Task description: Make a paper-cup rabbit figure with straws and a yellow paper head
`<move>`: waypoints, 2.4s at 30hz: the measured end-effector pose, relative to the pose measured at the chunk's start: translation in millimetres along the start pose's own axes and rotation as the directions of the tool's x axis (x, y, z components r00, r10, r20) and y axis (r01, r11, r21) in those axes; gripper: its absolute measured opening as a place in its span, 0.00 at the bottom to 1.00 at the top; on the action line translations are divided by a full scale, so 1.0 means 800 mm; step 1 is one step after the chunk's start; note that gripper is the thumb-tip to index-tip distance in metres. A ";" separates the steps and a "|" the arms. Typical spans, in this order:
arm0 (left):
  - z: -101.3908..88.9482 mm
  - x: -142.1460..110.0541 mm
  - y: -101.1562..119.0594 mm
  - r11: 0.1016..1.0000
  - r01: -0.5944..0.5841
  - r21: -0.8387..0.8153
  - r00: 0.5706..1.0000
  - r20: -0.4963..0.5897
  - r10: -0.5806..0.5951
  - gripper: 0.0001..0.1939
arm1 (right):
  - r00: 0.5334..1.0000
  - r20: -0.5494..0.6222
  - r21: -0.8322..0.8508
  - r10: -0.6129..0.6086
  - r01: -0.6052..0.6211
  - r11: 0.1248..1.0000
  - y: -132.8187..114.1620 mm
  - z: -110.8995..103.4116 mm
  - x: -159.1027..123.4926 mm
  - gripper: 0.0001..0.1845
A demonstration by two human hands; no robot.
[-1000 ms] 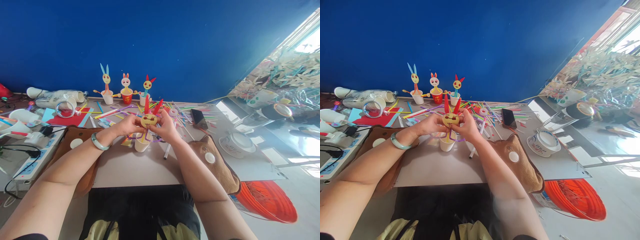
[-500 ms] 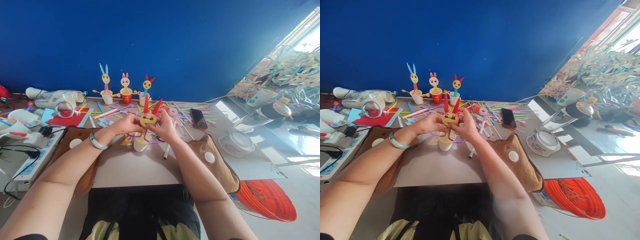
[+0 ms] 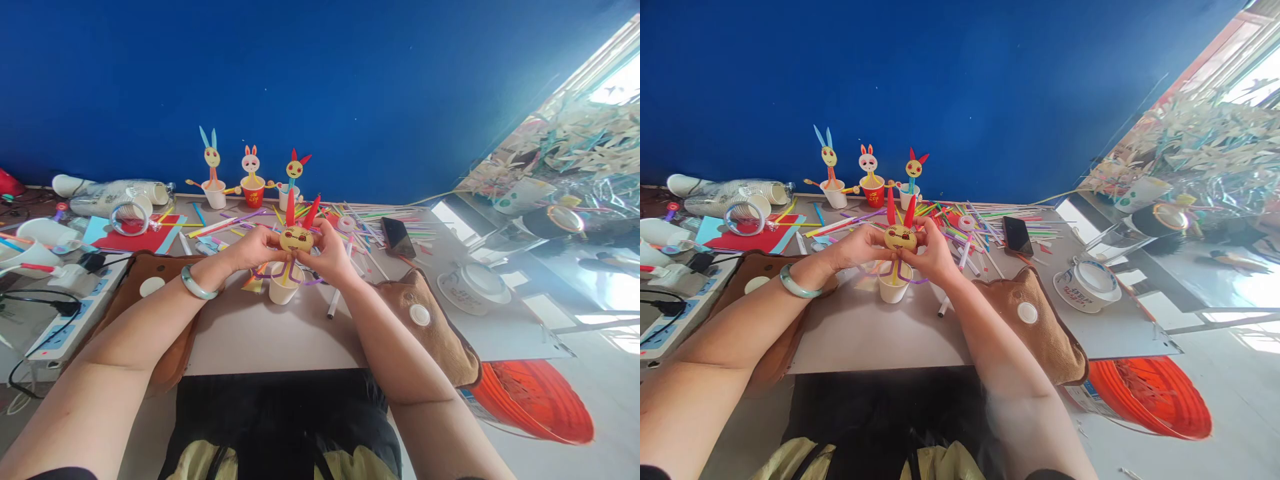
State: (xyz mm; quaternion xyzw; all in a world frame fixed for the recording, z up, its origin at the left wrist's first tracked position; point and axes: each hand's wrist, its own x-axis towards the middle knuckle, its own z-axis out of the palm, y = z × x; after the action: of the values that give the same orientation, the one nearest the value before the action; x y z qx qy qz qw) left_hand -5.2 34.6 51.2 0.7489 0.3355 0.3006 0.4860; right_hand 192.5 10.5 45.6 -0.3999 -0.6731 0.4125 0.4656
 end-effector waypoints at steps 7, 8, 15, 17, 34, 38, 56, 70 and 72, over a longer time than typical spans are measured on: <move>0.001 0.001 -0.004 1.000 -0.001 0.006 1.000 -0.018 0.001 0.21 | 0.999 0.027 0.079 0.019 -0.021 0.997 0.002 0.001 0.001 0.34; 0.001 0.001 -0.004 1.000 0.000 0.008 1.000 -0.022 0.000 0.21 | 0.999 0.025 0.087 0.022 -0.024 0.996 0.004 0.002 0.001 0.35; 0.002 0.001 0.000 0.999 0.023 0.040 0.999 -0.048 -0.021 0.20 | 1.000 -0.004 0.082 0.021 -0.021 0.996 0.007 0.003 0.002 0.36; 0.003 0.001 0.001 0.999 0.020 0.050 0.998 -0.055 -0.017 0.21 | 1.000 -0.010 0.071 0.015 -0.015 0.997 0.007 0.002 0.002 0.35; 0.005 0.000 0.003 0.998 0.041 0.055 0.999 -0.024 -0.039 0.18 | 0.999 0.028 0.067 -0.018 0.016 0.998 -0.001 -0.002 -0.001 0.32; 0.003 0.000 0.001 0.998 0.043 0.045 0.999 -0.006 -0.043 0.18 | 1.000 0.011 0.063 -0.014 0.013 0.998 0.004 0.000 0.001 0.33; 0.001 0.001 -0.002 0.998 0.027 0.056 1.000 0.015 -0.027 0.19 | 0.989 0.095 0.046 -0.117 0.113 0.993 0.011 -0.014 0.005 0.30; -0.003 -0.001 0.011 0.969 -0.234 0.083 0.964 -0.112 0.242 0.16 | 0.930 -0.091 -0.134 -0.356 0.343 0.930 -0.014 0.000 -0.012 0.26; -0.003 -0.003 0.016 0.936 -0.307 0.170 0.925 -0.178 0.336 0.15 | 0.879 -0.122 -0.255 -0.461 0.421 0.871 -0.016 0.004 -0.016 0.25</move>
State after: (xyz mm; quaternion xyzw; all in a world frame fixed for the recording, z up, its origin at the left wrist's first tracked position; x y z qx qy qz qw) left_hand -5.4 30.1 63.2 0.7910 0.2762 0.4274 0.3396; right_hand 190.9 -6.5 52.8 -0.3198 -0.7437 0.1801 0.5587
